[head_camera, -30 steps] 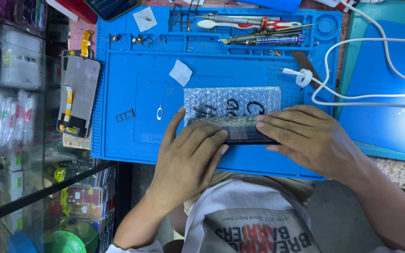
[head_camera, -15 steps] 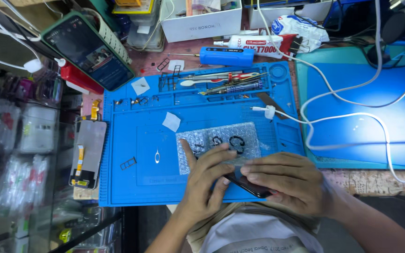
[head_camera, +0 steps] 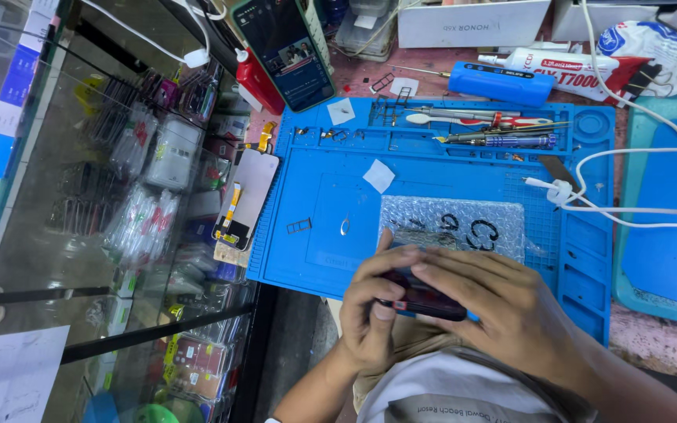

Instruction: The person tests a new phone screen by touching icons and menus, then installs a sim tray and attaches the back cover of the device.

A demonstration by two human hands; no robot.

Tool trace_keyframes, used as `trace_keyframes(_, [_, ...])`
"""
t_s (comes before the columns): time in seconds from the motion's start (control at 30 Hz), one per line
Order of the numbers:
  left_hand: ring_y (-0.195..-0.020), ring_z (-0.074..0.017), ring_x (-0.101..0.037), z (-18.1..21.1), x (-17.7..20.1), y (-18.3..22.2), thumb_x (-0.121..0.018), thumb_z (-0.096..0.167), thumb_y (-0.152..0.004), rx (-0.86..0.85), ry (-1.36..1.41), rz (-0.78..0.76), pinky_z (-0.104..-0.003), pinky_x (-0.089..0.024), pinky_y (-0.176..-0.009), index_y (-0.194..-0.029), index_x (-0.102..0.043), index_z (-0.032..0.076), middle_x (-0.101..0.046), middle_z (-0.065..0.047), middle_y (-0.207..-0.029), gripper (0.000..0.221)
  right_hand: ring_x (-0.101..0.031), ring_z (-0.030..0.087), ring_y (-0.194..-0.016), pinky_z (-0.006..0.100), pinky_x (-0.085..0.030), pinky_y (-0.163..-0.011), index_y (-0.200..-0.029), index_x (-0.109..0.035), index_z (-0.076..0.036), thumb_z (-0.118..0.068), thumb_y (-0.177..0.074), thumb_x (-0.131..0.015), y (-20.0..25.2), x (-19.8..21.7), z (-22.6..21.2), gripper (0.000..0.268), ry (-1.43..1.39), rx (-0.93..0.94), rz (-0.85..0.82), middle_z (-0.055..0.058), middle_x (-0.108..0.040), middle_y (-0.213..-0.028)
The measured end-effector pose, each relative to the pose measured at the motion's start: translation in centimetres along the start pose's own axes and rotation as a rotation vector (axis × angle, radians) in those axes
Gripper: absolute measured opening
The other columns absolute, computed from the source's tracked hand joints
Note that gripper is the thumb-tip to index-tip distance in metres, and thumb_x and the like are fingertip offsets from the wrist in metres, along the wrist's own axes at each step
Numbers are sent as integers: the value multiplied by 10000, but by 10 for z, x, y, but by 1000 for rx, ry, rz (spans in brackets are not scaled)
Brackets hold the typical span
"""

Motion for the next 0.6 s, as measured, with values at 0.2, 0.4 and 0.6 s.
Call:
trace_keyframes(0.2, [-1363, -337, -546, 1, 6, 5, -402, 251, -1174, -6, 84, 15, -600, -199, -1332, -1220, -458, 108, -609, -197, -1363, 160, -660, 312, -1242, 440, -523, -1034, -1242, -644, -28, -23, -704, -677, -8, -12, 7, 539, 132, -11, -54, 152, -673, -1341])
trace_keyframes(0.4, [-1405, -354, -557, -1, 10, -7, -575, 242, -1094, 32, -107, -108, -623, -245, -1350, -1311, -491, 74, -604, -182, -1396, 286, -670, 256, -1139, 409, -512, -879, -1269, -657, -50, -130, -750, -708, 1, 15, -11, 528, 499, -95, -241, 121, -668, -1357])
trace_keyframes(0.6, [-1356, -310, -610, -14, 20, -7, -719, 191, -924, 109, -366, -275, -626, -231, -1330, -1220, -647, 92, -661, -106, -1336, 321, -665, 182, -1035, 369, -453, -779, -1281, -698, -116, -234, -745, -731, -1, 12, -5, 550, 725, -84, -389, 46, -710, -1261])
Point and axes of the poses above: each hand's wrist, its own y-axis away from the middle knuckle, its own x-axis out of the back of the hand, z = x × y, the point moved 3 cm from there along -y, towards the middle knuckle
